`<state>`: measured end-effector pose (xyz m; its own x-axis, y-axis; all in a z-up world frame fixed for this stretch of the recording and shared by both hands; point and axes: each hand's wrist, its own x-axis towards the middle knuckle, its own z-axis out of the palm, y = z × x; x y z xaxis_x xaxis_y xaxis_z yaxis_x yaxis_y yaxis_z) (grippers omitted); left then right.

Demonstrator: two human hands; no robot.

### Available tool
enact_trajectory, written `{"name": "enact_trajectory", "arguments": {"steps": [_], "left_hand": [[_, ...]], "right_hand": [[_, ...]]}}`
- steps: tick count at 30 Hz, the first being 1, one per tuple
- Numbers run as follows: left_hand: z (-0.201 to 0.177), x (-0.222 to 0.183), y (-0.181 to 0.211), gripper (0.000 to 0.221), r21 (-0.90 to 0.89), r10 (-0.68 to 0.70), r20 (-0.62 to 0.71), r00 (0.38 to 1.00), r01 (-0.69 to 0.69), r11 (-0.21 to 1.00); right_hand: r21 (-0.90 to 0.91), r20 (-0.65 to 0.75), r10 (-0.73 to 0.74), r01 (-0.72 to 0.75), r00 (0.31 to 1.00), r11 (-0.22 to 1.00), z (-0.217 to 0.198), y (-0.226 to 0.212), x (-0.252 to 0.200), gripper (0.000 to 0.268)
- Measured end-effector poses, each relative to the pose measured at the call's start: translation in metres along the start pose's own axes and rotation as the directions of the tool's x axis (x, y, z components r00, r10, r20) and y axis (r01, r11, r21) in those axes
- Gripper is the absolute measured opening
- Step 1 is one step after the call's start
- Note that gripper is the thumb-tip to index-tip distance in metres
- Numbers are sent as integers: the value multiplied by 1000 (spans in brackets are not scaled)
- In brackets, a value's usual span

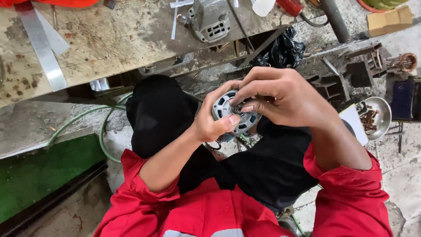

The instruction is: Disassembling an angle grinder, applying adhesive to a component, and reassembling the motor housing.

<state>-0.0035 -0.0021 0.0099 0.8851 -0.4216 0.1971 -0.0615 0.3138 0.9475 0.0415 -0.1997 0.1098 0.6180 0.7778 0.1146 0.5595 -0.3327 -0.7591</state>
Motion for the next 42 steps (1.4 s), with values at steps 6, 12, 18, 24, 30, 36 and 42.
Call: {"name": "enact_trajectory", "arguments": {"steps": [6, 12, 18, 24, 30, 36, 42], "left_hand": [[2, -3, -5, 60, 11, -30, 0, 1000, 30, 1000], [5, 3, 1, 56, 23, -20, -22, 1000, 21, 1000], [7, 9, 10, 115, -18, 7, 52, 999, -6, 1000], [10, 2, -16, 129, 117, 74, -68, 995, -65, 991], [11, 8, -14, 130, 230, 65, -28, 998, -56, 972], [-1, 9, -6, 138, 125, 60, 255, 965, -94, 988], [-5, 7, -3, 150, 145, -5, 272, 962, -36, 989]], "right_hand": [[2, -87, 49, -49, 995, 999, 15, 0, -9, 22], [-108, -232, 157, -186, 960, 977, 32, 0, -10, 27], [-104, -331, 188, -234, 925, 967, 19, -11, -12, 28], [-178, -230, 373, -416, 899, 892, 35, -15, -14, 86], [-301, -364, 152, -271, 919, 914, 41, -2, -17, 72], [-82, -134, 24, -35, 991, 996, 15, -2, -25, 71], [-94, 30, 58, -55, 998, 994, 7, 1, -32, 102]]}}
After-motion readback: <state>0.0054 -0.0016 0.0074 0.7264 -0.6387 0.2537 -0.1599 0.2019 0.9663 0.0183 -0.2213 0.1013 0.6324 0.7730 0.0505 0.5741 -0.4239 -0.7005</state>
